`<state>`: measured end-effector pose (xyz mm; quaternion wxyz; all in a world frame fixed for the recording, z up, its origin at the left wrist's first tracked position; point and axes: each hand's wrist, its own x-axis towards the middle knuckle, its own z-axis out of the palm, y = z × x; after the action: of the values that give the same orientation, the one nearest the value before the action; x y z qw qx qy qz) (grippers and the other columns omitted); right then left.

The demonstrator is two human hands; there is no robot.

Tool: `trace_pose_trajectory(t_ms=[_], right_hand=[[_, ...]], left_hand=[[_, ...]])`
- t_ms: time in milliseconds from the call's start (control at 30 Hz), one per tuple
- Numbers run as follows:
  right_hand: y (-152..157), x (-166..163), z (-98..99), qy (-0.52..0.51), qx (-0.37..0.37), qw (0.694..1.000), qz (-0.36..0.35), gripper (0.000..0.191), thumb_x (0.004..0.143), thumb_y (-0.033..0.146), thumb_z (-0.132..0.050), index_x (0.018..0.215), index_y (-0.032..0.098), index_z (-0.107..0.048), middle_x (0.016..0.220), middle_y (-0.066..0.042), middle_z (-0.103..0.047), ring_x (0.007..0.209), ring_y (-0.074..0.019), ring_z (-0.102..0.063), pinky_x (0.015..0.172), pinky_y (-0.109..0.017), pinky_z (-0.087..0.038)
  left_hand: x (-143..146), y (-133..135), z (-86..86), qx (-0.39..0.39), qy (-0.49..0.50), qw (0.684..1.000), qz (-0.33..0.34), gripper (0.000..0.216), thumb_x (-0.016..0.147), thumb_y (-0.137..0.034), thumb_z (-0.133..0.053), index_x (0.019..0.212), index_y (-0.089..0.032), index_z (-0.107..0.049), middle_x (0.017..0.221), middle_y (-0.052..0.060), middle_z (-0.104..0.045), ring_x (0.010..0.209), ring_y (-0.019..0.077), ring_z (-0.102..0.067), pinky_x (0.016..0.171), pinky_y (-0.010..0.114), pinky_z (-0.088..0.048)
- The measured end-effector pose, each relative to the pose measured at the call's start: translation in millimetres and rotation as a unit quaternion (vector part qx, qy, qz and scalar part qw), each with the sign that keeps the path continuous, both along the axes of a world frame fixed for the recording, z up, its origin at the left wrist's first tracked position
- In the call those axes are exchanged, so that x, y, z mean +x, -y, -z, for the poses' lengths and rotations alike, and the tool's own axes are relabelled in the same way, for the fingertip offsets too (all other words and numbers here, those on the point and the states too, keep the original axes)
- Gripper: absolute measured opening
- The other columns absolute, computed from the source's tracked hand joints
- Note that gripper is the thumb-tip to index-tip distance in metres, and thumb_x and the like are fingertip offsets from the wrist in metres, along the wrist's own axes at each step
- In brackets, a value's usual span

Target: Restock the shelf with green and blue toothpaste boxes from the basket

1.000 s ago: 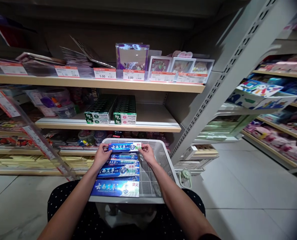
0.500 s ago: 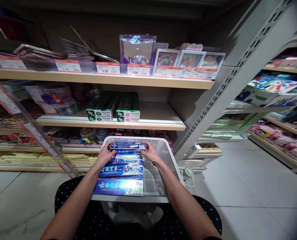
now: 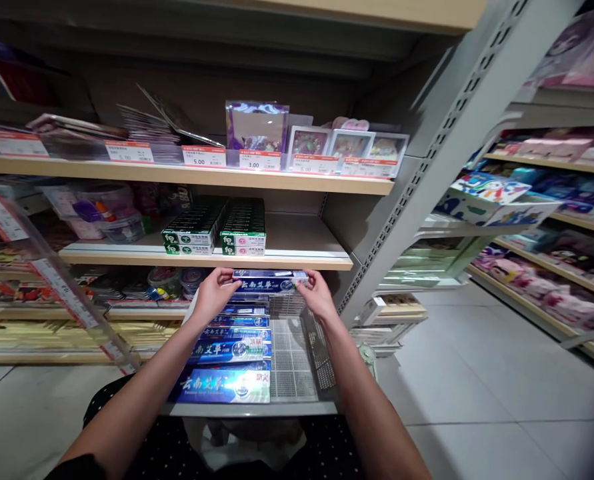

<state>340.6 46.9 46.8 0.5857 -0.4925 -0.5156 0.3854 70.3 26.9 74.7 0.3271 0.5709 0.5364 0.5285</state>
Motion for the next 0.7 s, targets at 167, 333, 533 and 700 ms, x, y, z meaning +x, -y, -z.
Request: trace_pose_trajectory(t_ms=[167,333,533,700], right_hand=[[-29,63,-46.7,0.087,0.085,0.989,0.081,0.065,0.073,0.04,-0.069,0.13,0.015,-0.05,0.129,-0.014,-0.058,0.116,-0.025,-0.058,0.103,-0.041,-0.045],[-54,103,-41.3,0.173,0.092,0.969,0.151,0.068,0.074,0.039,-0.068,0.134,0.011,-0.05,0.132,-0.016,-0.057,0.118,-0.0272,-0.057,0.105,-0.045,-0.042],[-64,111,-27.6,0.238,0.079,0.955,0.159,0.068,0.078,0.04,-0.064,0.137,0.012,-0.047,0.127,-0.015,-0.061,0.112,-0.0287,-0.06,0.1,-0.046,-0.045],[-75,113,-32.5,0.288,0.078,0.941,0.161,0.066,0.081,0.038,-0.061,0.138,0.009,-0.046,0.129,-0.017,-0.059,0.114,-0.0298,-0.058,0.102,-0.045,-0.044]], left_hand=[[72,-39,-49.2,0.098,-0.022,0.994,0.049,0.03,0.076,-0.024,-0.07,0.103,-0.015,-0.062,0.102,0.009,-0.07,0.096,0.0205,-0.067,0.088,0.035,-0.054],[122,-70,-43.5,0.124,-0.141,0.982,0.031,0.024,0.082,-0.02,-0.063,0.105,-0.017,-0.065,0.1,0.008,-0.071,0.092,0.0215,-0.067,0.087,0.036,-0.053],[137,-76,-18.7,0.174,-0.161,0.971,0.007,0.03,0.09,-0.022,-0.052,0.117,-0.017,-0.064,0.118,0.01,-0.067,0.112,0.0234,-0.061,0.1,0.037,-0.046],[142,-83,-20.9,0.16,-0.238,0.958,-0.017,0.038,0.091,-0.021,-0.049,0.128,-0.016,-0.057,0.129,0.013,-0.061,0.118,0.0273,-0.057,0.104,0.041,-0.042]])
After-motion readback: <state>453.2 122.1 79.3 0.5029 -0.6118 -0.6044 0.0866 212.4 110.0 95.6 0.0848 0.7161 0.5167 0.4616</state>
